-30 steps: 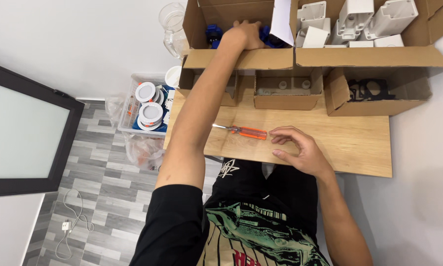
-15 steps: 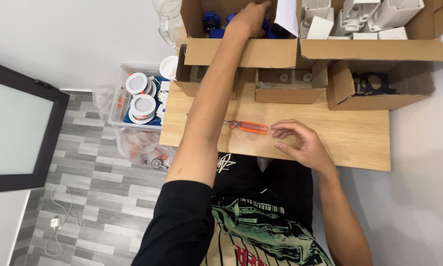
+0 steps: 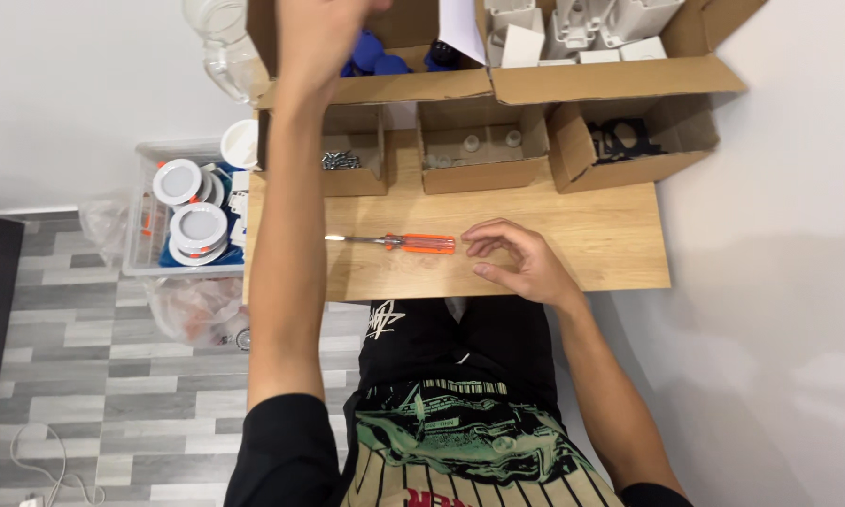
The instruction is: The person assembles a small electrical component on a wooden table. They use a screwdriver to tighten screws on a blue plastic piece, then attach a black plastic part and a white plastic housing. The person repeats the process with another blue piece, securing it with screws and attaching the corresponding black and white parts.
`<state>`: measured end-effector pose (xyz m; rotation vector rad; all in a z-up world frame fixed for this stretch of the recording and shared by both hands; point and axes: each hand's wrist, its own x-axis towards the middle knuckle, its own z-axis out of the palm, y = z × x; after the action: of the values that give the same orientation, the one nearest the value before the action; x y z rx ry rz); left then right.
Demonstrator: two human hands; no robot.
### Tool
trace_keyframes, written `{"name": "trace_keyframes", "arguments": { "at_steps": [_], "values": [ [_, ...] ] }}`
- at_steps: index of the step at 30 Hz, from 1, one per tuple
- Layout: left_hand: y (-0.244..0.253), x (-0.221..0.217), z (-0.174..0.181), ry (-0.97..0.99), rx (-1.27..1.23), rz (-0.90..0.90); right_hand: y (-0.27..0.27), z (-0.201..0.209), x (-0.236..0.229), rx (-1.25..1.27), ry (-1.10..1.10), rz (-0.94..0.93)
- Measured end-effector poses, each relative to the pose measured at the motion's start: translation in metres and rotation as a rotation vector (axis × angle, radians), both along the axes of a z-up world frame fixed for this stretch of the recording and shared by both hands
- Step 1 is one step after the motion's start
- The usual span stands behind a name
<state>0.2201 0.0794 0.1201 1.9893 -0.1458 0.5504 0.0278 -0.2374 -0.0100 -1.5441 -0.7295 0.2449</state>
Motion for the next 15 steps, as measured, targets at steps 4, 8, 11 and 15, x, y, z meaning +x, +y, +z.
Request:
{"name": "trace_keyframes", "arguments": {
  "at_steps": [4, 8, 11, 15],
  "values": [
    [-0.004, -0.085, 0.025, -0.032, -0.769, -0.388, 0.000, 0.003, 0.001, -0.004, -0.025, 0.013],
    [0.000, -0.146, 0.001, 0.074, -0.882, -0.668, 0.002, 0.005, -0.002, 0.001, 0.001, -0.012],
    [-0.028, -0.186, -0.029, 0.131, -0.818, -0.583, -0.001, -0.009, 0.003, 0.094, 0.087, -0.125],
    [-0.067, -0.224, -0.085, 0.180, -0.669, -0.557, -0.035, 0.057, 0.012, -0.024, -0.106, -0.296]
  ]
}}
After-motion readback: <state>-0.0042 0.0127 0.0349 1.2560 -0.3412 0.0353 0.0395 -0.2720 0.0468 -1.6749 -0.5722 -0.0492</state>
